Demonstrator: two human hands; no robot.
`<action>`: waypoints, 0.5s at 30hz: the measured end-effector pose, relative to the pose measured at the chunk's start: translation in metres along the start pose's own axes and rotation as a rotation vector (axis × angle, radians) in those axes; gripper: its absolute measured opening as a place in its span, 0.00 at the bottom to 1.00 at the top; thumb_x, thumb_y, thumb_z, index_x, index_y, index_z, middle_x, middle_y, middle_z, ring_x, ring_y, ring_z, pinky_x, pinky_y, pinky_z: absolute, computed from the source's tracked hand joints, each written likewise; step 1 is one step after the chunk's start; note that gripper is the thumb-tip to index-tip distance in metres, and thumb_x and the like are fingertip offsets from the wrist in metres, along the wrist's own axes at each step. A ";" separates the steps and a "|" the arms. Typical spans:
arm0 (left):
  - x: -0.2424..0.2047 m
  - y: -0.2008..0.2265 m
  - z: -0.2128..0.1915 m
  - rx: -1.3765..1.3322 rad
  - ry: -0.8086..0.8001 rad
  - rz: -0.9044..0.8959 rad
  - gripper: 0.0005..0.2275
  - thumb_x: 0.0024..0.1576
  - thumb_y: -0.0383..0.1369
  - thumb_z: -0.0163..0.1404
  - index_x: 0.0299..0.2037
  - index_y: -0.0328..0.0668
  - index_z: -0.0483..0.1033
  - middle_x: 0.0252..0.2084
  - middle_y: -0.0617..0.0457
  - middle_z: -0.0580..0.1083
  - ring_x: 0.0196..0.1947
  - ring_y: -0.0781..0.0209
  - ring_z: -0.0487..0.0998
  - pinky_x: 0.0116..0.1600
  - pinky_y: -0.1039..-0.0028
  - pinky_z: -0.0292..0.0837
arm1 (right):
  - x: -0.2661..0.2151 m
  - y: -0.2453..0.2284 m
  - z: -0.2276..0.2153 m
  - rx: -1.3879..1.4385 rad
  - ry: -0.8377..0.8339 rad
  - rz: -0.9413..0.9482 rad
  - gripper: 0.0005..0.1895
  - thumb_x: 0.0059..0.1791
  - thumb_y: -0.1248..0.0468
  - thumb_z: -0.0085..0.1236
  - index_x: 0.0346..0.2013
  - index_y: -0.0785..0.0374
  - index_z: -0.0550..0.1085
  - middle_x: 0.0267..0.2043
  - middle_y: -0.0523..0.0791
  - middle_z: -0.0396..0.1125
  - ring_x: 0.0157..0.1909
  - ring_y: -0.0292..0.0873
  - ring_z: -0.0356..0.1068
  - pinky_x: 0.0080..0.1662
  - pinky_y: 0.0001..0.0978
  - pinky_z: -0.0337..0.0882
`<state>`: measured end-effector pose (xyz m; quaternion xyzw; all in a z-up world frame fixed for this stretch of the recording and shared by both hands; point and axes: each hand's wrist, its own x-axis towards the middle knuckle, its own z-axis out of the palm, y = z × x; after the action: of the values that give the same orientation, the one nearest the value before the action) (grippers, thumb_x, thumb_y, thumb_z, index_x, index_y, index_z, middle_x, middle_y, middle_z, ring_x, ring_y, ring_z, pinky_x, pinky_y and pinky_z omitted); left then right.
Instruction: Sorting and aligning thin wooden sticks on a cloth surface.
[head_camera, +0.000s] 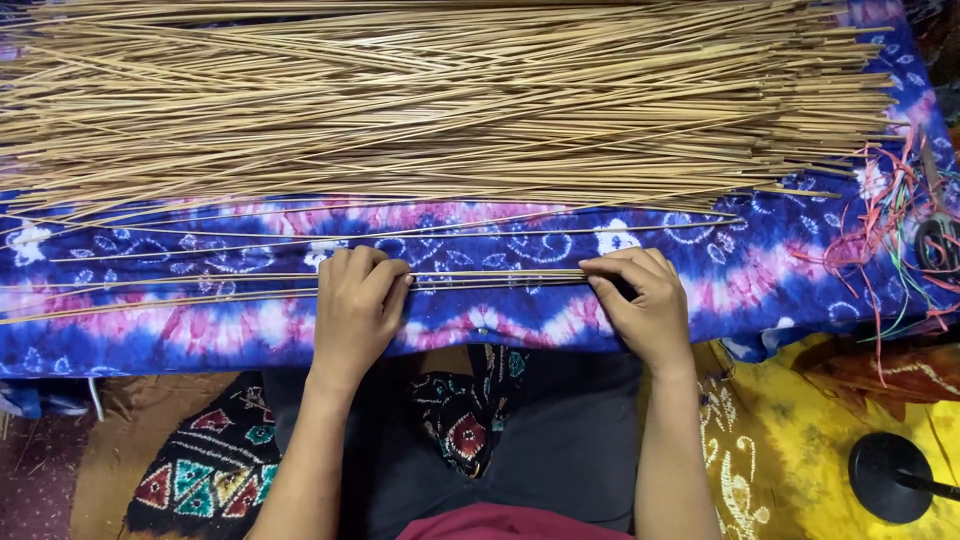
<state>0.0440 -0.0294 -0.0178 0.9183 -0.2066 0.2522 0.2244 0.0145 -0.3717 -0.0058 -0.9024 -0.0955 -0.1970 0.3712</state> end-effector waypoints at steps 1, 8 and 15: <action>0.000 0.001 -0.001 0.000 -0.002 -0.001 0.03 0.59 0.32 0.59 0.37 0.49 0.77 0.35 0.58 0.68 0.38 0.56 0.70 0.47 0.67 0.63 | 0.000 0.000 0.000 0.001 -0.001 0.002 0.07 0.49 0.63 0.66 0.41 0.46 0.84 0.35 0.37 0.75 0.43 0.44 0.72 0.51 0.34 0.67; 0.000 0.000 -0.002 -0.028 0.019 -0.020 0.03 0.62 0.36 0.56 0.37 0.51 0.78 0.34 0.58 0.68 0.38 0.59 0.70 0.50 0.67 0.62 | 0.001 0.000 0.000 0.029 0.007 0.011 0.09 0.49 0.66 0.65 0.40 0.47 0.84 0.36 0.38 0.76 0.43 0.45 0.72 0.51 0.35 0.68; -0.003 -0.004 0.004 -0.046 -0.011 -0.049 0.04 0.60 0.35 0.59 0.36 0.50 0.77 0.34 0.59 0.69 0.38 0.59 0.70 0.49 0.67 0.63 | 0.001 0.002 0.001 0.048 0.038 0.007 0.08 0.48 0.68 0.67 0.40 0.50 0.84 0.37 0.40 0.76 0.44 0.46 0.73 0.52 0.37 0.70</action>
<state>0.0455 -0.0276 -0.0240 0.9191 -0.1908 0.2367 0.2505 0.0160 -0.3720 -0.0075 -0.8897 -0.0900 -0.2104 0.3951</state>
